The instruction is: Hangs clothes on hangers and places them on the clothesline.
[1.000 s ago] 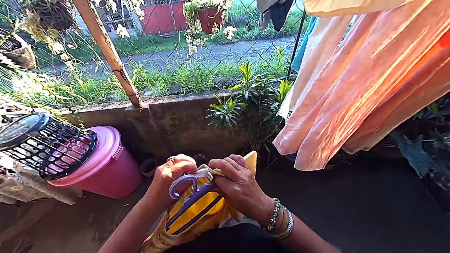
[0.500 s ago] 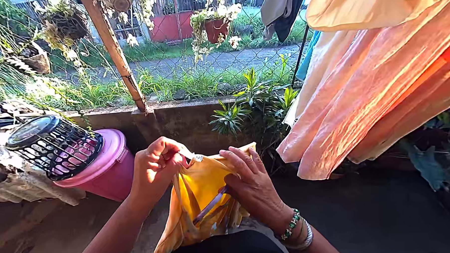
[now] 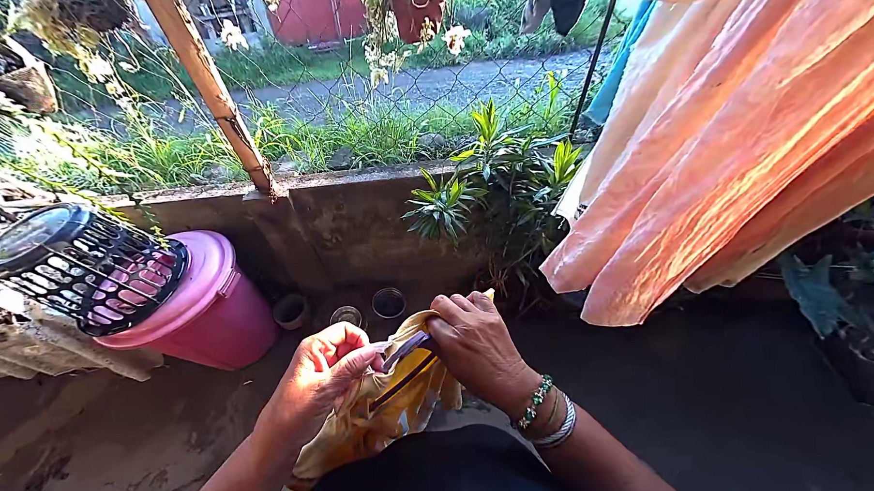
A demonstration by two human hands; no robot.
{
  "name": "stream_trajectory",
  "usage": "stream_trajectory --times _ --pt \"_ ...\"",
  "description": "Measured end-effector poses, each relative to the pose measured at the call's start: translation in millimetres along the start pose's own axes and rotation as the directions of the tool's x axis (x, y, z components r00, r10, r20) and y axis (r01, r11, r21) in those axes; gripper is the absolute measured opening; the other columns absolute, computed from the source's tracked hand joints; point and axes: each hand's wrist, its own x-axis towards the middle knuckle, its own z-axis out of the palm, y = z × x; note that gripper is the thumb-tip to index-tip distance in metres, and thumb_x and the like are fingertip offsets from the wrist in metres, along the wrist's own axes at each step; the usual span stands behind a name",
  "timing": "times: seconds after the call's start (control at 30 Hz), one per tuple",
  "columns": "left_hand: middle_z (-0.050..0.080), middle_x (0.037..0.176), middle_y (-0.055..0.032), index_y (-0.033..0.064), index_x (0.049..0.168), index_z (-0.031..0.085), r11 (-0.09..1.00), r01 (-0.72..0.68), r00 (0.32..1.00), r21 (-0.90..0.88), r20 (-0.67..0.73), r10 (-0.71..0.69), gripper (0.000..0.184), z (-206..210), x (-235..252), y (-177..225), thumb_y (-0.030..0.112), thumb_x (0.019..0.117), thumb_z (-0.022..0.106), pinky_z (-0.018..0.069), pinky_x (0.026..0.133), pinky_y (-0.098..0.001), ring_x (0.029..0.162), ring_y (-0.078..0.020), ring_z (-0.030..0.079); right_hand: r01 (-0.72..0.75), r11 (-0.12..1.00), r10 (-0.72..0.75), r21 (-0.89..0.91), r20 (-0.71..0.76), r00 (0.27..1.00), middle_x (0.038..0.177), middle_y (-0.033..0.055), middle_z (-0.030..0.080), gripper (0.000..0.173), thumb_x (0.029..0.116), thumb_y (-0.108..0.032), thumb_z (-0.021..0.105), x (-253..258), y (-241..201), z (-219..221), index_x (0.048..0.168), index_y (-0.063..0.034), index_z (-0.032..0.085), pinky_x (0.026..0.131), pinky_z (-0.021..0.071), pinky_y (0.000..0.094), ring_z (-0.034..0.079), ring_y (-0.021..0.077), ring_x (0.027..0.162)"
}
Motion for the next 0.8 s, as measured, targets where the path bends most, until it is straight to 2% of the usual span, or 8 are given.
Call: stream_trajectory --times 0.13,0.2,0.27,0.37,0.47,0.53,0.63,0.8 --pt "0.068 0.094 -0.0048 0.0034 0.101 0.066 0.994 0.102 0.994 -0.034 -0.041 -0.104 0.015 4 -7 6 0.015 0.1022 0.056 0.0531 0.081 -0.0212 0.087 -0.0087 0.064 0.004 1.000 -0.006 0.019 0.127 0.992 0.077 0.0101 0.062 0.032 0.0957 -0.029 0.064 5 -11 -5 0.072 -0.0077 0.065 0.062 0.0483 0.0452 0.064 0.0278 0.069" --pt "0.068 0.090 -0.0041 0.0033 0.098 0.066 0.985 0.150 0.982 -0.082 -0.107 -0.159 0.017 5 -7 6 0.009 0.1015 0.050 0.0540 0.077 -0.0210 0.083 -0.0085 0.065 0.009 0.999 -0.015 0.035 0.180 0.984 0.074 0.0113 0.062 0.028 0.0929 -0.024 0.066 4 -17 -5 0.071 -0.0062 0.066 0.061 0.0485 0.0456 0.064 0.0284 0.067" --pt "0.068 0.086 -0.0035 0.0033 0.098 0.065 0.964 0.211 0.960 -0.159 -0.152 -0.235 0.021 0 -6 5 0.007 0.1034 0.045 0.0547 0.071 -0.0204 0.077 -0.0071 0.065 0.010 0.999 -0.020 0.043 0.236 0.971 0.072 0.0117 0.062 0.029 0.0925 -0.025 0.067 2 -22 -5 0.070 -0.0061 0.066 0.061 0.0483 0.0450 0.064 0.0282 0.065" --pt "0.069 0.082 -0.0054 0.0027 0.097 0.066 0.915 0.257 0.922 -0.312 -0.205 -0.329 0.024 -1 -7 4 0.007 0.1045 0.043 0.0564 0.067 -0.0211 0.074 -0.0078 0.067 -0.039 0.997 0.009 0.067 0.391 0.920 0.076 0.0150 0.064 0.032 0.0970 -0.027 0.062 6 -28 -13 0.075 -0.0028 0.067 0.064 0.0495 0.0469 0.066 0.0311 0.070" --pt "0.070 0.084 -0.0104 -0.0014 0.097 0.067 0.875 0.266 0.858 -0.403 -0.314 -0.406 0.024 3 -3 8 0.005 0.1054 0.045 0.0575 0.068 -0.0234 0.075 -0.0115 0.068 -0.023 0.999 0.006 0.036 0.405 0.914 0.076 0.0163 0.064 0.027 0.0953 -0.019 0.062 9 -35 -19 0.076 -0.0012 0.068 0.062 0.0497 0.0460 0.067 0.0312 0.068" --pt "0.073 0.089 -0.0145 -0.0050 0.100 0.069 0.879 0.255 0.840 -0.404 -0.357 -0.408 0.025 4 0 10 0.004 0.1056 0.046 0.0594 0.072 -0.0261 0.080 -0.0151 0.071 -0.005 1.000 0.005 -0.003 0.374 0.927 0.076 0.0159 0.065 0.023 0.0928 -0.015 0.063 9 -40 -18 0.075 -0.0012 0.069 0.060 0.0497 0.0444 0.066 0.0302 0.066" --pt "0.074 0.090 -0.0167 -0.0070 0.101 0.069 0.896 0.225 0.823 -0.382 -0.418 -0.385 0.021 5 2 10 0.001 0.1045 0.049 0.0612 0.070 -0.0276 0.079 -0.0172 0.073 -0.005 0.999 0.018 -0.037 0.358 0.933 0.078 0.0158 0.065 0.019 0.0884 -0.011 0.066 11 -45 -16 0.074 -0.0011 0.070 0.056 0.0487 0.0422 0.066 0.0287 0.064" --pt "0.075 0.092 -0.0175 -0.0072 0.100 0.070 0.894 0.198 0.817 -0.403 -0.437 -0.378 0.023 6 2 9 0.004 0.1051 0.050 0.0619 0.073 -0.0291 0.081 -0.0190 0.074 -0.096 0.995 0.085 -0.010 0.555 0.828 0.092 0.0185 0.066 0.017 0.0918 -0.005 0.058 20 -49 -24 0.083 0.0021 0.071 0.059 0.0496 0.0434 0.067 0.0306 0.073"
